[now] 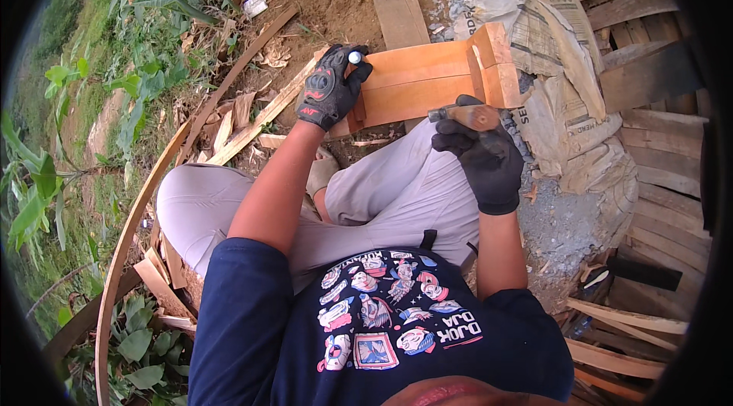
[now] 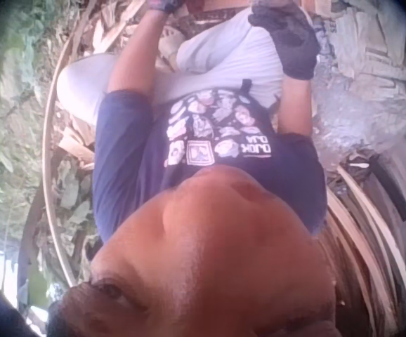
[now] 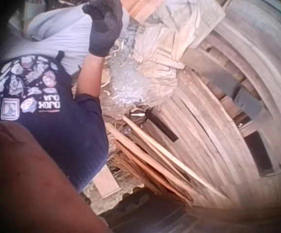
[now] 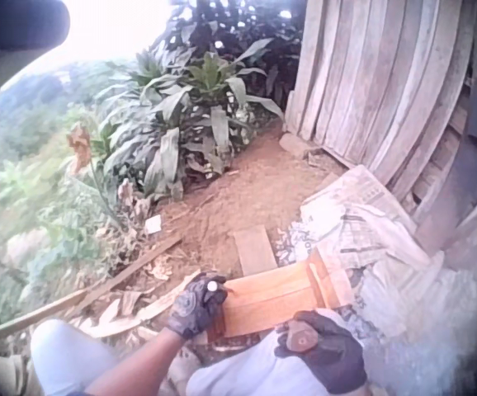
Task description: The person sits on the ground and uses a hammer to drive nails into a wooden plank. They repeatedly position the nail and strike it with the hammer to secure it into the wood.
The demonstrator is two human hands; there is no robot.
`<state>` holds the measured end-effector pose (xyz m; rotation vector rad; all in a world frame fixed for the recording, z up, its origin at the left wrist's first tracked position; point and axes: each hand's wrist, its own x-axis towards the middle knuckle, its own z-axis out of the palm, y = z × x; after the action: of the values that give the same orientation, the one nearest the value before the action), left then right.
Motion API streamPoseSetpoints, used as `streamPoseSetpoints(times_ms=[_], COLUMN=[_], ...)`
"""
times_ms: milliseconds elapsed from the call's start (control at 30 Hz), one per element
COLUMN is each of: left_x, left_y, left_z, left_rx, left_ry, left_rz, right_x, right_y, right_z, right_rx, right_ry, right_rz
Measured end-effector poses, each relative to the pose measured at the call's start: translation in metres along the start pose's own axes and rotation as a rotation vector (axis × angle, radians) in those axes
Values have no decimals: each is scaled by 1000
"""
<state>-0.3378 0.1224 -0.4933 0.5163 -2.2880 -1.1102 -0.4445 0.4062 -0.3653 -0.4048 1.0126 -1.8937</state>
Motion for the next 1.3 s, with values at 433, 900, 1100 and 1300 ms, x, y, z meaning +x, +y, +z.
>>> streamPoseSetpoints(times_ms=[433,900,1100,1300], left_x=[0,2,2,3], left_y=[17,20,23,14], left_z=[-2,-3,-2,0], left_rx=[-10,44,-21,-12], left_ry=[-23,-57,-32,-26], left_rz=[-127,-119,-88,-3], right_x=[-10,-2,-2,-3], right_y=[2,10,8,3], right_z=[-4,-15,-10,2], right_rx=[-194,-208,-205,-277], right_ry=[206,260,283,308], right_rz=[208,219,226,206])
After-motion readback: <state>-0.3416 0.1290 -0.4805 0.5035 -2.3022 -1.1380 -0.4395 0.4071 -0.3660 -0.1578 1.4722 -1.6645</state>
